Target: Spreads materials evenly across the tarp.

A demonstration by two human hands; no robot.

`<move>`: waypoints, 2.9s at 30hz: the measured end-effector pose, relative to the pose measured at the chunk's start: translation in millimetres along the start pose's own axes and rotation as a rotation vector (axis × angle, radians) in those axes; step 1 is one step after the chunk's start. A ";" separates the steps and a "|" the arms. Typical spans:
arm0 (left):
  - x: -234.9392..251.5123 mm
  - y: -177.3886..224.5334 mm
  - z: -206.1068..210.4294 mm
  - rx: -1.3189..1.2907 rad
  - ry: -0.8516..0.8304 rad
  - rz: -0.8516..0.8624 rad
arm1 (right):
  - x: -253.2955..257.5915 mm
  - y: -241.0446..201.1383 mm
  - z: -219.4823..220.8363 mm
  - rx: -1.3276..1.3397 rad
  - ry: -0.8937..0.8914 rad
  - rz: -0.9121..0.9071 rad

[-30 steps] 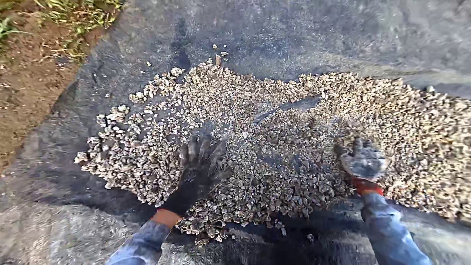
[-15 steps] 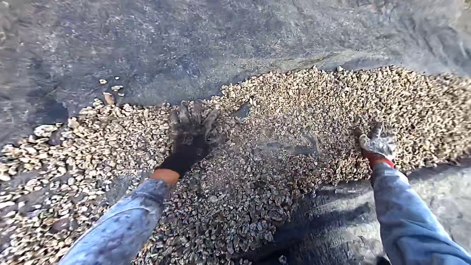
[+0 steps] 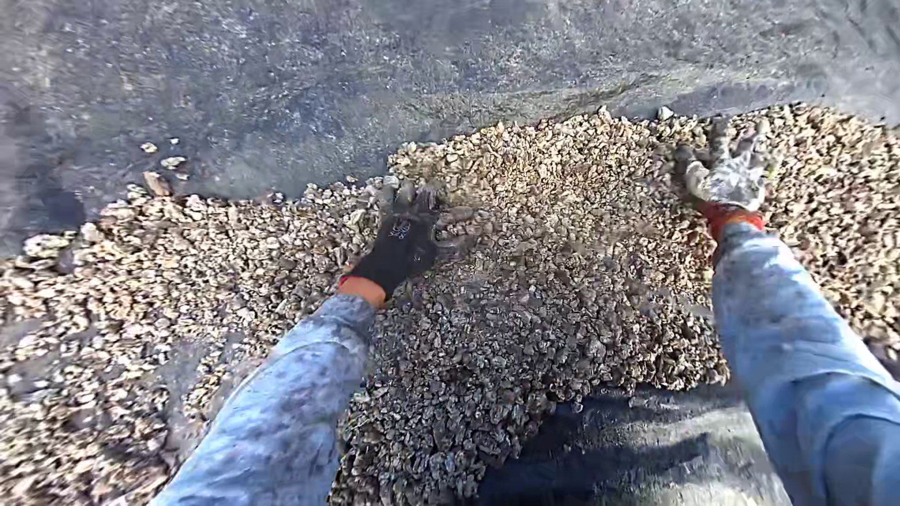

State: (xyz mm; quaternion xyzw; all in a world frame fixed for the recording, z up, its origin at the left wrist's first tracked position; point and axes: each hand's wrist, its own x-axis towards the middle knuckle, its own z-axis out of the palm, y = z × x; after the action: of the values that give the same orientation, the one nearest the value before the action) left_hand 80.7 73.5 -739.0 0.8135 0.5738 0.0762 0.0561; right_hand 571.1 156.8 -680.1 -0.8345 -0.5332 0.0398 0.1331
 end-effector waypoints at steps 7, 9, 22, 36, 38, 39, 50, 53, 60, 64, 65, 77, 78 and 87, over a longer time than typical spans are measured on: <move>-213.1 4.4 -24.3 -0.009 -0.072 -0.363 | -150.7 -51.3 46.0 0.166 -0.122 -0.333; -267.7 7.7 -28.1 0.017 -0.135 -0.543 | -213.2 -87.6 49.9 0.201 -0.229 -0.408; -393.3 101.0 -22.1 0.064 0.049 -1.043 | -502.4 -162.6 20.6 0.155 -1.004 -1.106; -513.6 -94.7 -43.9 0.148 0.047 -0.977 | -665.0 -319.1 103.4 0.127 -0.914 -1.122; -542.8 -85.9 -48.9 0.089 0.102 -0.967 | -689.1 -313.7 88.3 -0.030 -1.024 -1.054; -558.9 -79.5 -48.3 0.072 0.115 -0.975 | -701.7 -301.6 85.1 -0.050 -1.007 -1.085; -646.7 66.9 -52.7 -0.137 0.423 -0.895 | -526.7 -160.4 36.2 -0.137 -0.164 -1.098; -622.5 19.9 -7.3 -0.197 0.335 -0.754 | -517.6 -116.7 49.9 -0.217 -0.245 -0.874; -627.0 -67.5 -41.6 -0.192 0.318 -0.908 | -701.6 -185.4 67.7 0.082 -0.345 -1.291; -687.0 -37.9 -27.8 -0.088 0.299 -0.809 | -758.7 -208.8 61.2 -0.134 -0.844 -1.149; -708.0 -28.1 -18.9 -0.027 0.292 -0.794 | -770.7 -205.1 64.1 -0.120 -0.944 -1.097; -887.6 119.0 27.0 0.090 0.235 -1.041 | -905.2 -233.3 88.4 0.168 -0.587 -1.756; -897.7 125.2 25.8 0.094 0.225 -1.106 | -919.4 -229.4 89.4 0.185 -0.584 -1.752; -803.1 123.3 11.5 -0.121 0.307 -1.004 | -818.3 -139.4 43.8 0.318 -0.704 -1.910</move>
State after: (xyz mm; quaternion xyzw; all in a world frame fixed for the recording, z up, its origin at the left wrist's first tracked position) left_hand -67.9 -724.6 -776.0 0.4135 0.8889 0.1913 0.0479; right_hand 89.0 -517.0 -747.1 0.0234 -0.9715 0.2297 0.0543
